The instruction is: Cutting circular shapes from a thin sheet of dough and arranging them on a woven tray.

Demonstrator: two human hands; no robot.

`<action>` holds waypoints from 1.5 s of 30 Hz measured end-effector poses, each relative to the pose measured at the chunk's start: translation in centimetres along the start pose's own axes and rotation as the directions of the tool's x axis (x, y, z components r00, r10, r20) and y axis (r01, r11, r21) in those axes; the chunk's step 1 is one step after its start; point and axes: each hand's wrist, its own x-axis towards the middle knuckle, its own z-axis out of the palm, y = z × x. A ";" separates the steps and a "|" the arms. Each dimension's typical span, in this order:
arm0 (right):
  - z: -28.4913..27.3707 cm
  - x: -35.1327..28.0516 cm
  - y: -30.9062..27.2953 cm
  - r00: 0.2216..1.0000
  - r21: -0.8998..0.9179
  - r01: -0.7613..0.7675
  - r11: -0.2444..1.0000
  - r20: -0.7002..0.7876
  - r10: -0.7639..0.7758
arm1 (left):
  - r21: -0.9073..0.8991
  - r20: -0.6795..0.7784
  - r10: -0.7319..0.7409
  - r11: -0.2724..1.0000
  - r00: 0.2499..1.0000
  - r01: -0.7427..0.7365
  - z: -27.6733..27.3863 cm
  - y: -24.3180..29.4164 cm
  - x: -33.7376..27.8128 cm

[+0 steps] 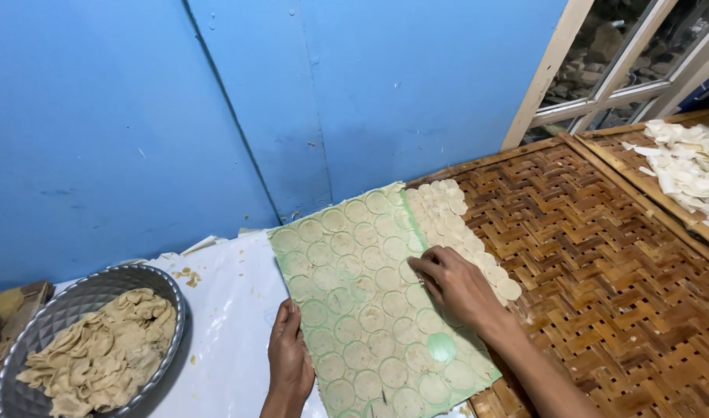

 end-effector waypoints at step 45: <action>0.7 5.5 16.2 0.791 0.271 -0.545 0.793 -0.146 0.594 | 0.067 0.013 0.038 0.997 0.999 -0.038 -0.1 -0.3 -0.1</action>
